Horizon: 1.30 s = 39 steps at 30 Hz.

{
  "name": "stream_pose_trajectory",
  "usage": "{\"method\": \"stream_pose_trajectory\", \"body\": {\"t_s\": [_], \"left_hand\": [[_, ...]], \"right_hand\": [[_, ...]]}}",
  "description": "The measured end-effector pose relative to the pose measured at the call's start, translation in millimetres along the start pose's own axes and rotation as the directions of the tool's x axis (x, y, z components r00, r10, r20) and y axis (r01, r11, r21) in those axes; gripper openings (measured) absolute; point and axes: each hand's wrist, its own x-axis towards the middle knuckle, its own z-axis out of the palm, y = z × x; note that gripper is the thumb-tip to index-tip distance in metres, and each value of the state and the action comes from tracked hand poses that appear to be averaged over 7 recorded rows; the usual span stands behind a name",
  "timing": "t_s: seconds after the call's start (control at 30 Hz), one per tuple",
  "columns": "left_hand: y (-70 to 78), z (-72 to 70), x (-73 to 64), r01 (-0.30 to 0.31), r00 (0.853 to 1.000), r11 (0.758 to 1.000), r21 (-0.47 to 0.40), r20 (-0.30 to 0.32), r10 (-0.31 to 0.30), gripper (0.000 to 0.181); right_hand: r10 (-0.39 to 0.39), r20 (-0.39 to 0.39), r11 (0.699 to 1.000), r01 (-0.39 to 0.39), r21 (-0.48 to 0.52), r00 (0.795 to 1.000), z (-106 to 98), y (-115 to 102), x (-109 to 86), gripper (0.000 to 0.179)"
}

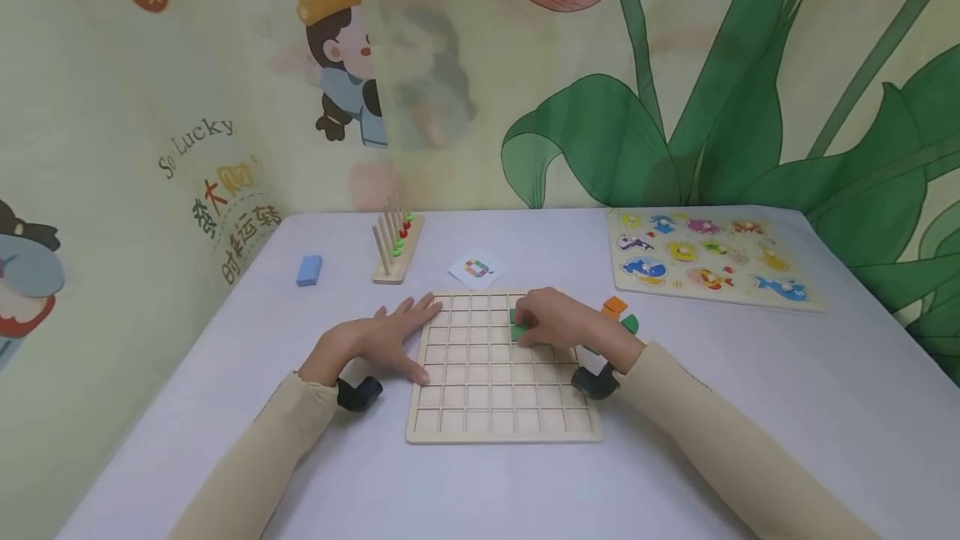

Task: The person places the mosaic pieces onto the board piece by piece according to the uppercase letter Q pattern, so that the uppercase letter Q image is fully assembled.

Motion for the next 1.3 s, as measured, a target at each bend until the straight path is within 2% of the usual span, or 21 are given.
{"method": "stream_pose_trajectory", "body": {"t_s": [0.13,0.3,0.43,0.6,0.7,0.8,0.93,1.13,1.3], "left_hand": [[-0.8,-0.2,-3.3,-0.005,1.0,1.0,-0.014,-0.009,0.004,0.114],[-1.0,-3.7,-1.0,-0.018,1.0,1.0,-0.016,-0.003,0.018,0.116],[-6.4,-5.2,-6.8,0.006,1.0,1.0,-0.014,-0.009,-0.006,0.116],[-8.0,-6.5,-7.0,0.028,0.999,1.0,0.011,0.014,-0.029,0.117],[-5.7,-6.8,-3.1,0.019,1.0,1.0,0.018,0.018,-0.019,0.116],[-3.4,-5.6,-0.6,0.005,1.0,1.0,0.016,0.023,-0.006,0.115],[0.0,-12.0,3.6,-0.009,1.0,1.0,0.018,0.029,0.009,0.114],[0.0,-15.2,3.2,-0.021,1.0,1.0,0.005,0.012,0.021,0.114],[-1.9,-4.2,-1.4,-0.015,1.0,1.0,-0.014,0.016,0.015,0.115]], "right_hand": [[0.0,-0.022,1.0,0.0,0.003,1.0,2.2,-1.4,1.6,0.017],[0.026,-0.059,1.0,-0.026,-0.004,0.998,1.8,0.5,4.6,0.017],[0.019,-0.081,1.0,-0.019,0.002,0.997,2.6,-4.9,11.8,0.015],[-0.071,-0.062,0.997,0.072,0.005,0.996,-1.9,-1.9,11.1,0.007],[-0.102,-0.051,0.995,0.102,-0.001,0.993,-6.7,3.5,6.3,0.013],[-0.087,-0.03,0.996,0.087,0.017,0.996,-8.3,7.1,3.0,0.018],[-0.081,-0.02,0.997,0.082,0.014,0.996,-15.7,11.2,2.3,0.018],[-0.09,-0.046,0.996,0.091,0.016,0.995,-25.6,15.1,0.4,0.018],[-0.006,-0.036,1.0,0.006,0.014,0.999,-34.5,22.6,-8.8,0.02]]}}
